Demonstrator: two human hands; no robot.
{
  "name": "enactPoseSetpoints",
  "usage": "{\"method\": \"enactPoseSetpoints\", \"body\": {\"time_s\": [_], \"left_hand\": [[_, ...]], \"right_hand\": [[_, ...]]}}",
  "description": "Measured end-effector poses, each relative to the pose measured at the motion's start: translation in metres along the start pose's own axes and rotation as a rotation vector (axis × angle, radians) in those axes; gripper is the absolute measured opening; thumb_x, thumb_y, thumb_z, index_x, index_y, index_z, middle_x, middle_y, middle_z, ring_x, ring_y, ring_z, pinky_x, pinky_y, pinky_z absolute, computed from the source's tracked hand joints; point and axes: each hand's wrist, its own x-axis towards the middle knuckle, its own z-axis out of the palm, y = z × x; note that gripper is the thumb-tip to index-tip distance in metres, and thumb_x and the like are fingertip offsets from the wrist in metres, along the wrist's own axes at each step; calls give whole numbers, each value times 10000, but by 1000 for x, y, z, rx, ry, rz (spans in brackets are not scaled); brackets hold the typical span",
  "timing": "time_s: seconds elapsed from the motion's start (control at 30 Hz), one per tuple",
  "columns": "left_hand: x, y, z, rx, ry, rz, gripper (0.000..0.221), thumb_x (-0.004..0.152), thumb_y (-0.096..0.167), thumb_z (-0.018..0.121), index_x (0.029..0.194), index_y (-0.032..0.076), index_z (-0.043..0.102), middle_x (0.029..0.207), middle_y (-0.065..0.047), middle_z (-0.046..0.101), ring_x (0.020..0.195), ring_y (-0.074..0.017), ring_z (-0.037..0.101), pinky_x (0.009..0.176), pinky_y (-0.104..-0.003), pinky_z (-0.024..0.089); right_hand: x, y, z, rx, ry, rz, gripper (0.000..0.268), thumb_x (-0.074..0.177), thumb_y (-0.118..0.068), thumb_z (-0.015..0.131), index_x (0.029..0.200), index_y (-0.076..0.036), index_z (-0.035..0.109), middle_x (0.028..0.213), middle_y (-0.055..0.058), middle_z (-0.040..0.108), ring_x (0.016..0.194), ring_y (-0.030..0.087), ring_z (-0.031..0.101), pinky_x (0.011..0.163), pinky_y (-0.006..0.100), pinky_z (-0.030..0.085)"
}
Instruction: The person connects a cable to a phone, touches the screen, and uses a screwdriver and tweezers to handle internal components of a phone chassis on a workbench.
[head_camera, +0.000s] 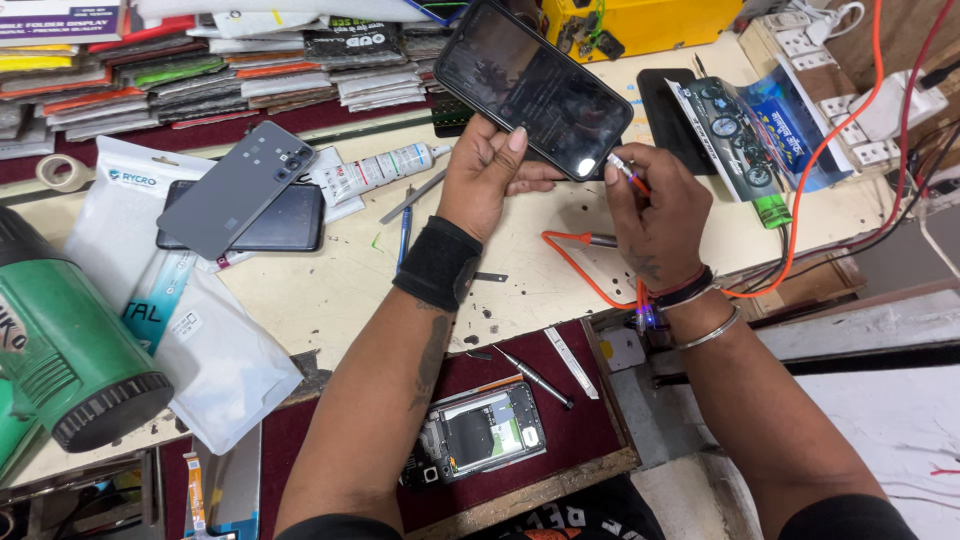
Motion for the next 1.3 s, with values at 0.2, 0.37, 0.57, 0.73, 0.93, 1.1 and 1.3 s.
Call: {"method": "enactPoseSetpoints", "body": {"time_s": [0.2,0.37,0.57,0.73,0.93,1.1,1.3], "left_hand": [[-2,7,1,-18,27,4,326,1108,241,505,1368,46,472,1193,-175,735,946,-267,788,803,-373,666],[-3,14,3,-75,60,-50,306,1101,258,521,1302,27,517,1186,-190,744,934,-275,789,796,-378,669],[-5,19,5,-173,58,-63,241,1095,198,529,1242,7,541,1127,-235,740,887,-290,788,741,-363,667],[-5,18,6,-160,77,-81,235,1083,201,558,1200,1,525,1097,-261,739,870,-296,785,725,-369,668],[-6,22,8,-106,61,-76,257,1073,215,561,1207,-2,525,1104,-258,739,875,-286,792,729,-360,675],[-5,23,11,-73,50,-66,262,1069,206,556,1235,7,519,1114,-241,742,873,-274,791,732,-362,679],[-8,25,12,65,8,-39,291,1071,217,584,1283,32,510,1118,-193,750,890,-257,797,769,-369,685]], "right_hand": [[-2,-1,-8,193,-7,153,183,1125,-113,743,1286,-28,722,906,77,690,729,90,643,664,236,518],[0,-10,-7,515,43,288,233,1049,-75,752,1235,15,643,979,47,722,832,58,669,754,209,565],[2,-16,-9,491,101,290,182,1019,-57,792,1140,29,687,959,73,748,825,72,695,742,218,580],[2,-16,-7,516,111,261,163,1021,-47,792,1123,32,692,981,81,753,854,76,701,773,222,588],[0,-17,-6,511,121,265,161,1021,-47,792,1121,32,694,975,84,751,857,81,706,773,225,592],[2,-18,-8,511,106,270,160,1024,-64,793,1121,23,700,980,83,758,854,82,713,761,221,592],[1,-17,-20,398,42,259,142,1020,-48,807,1111,29,729,939,79,749,830,77,694,729,211,562]]}}
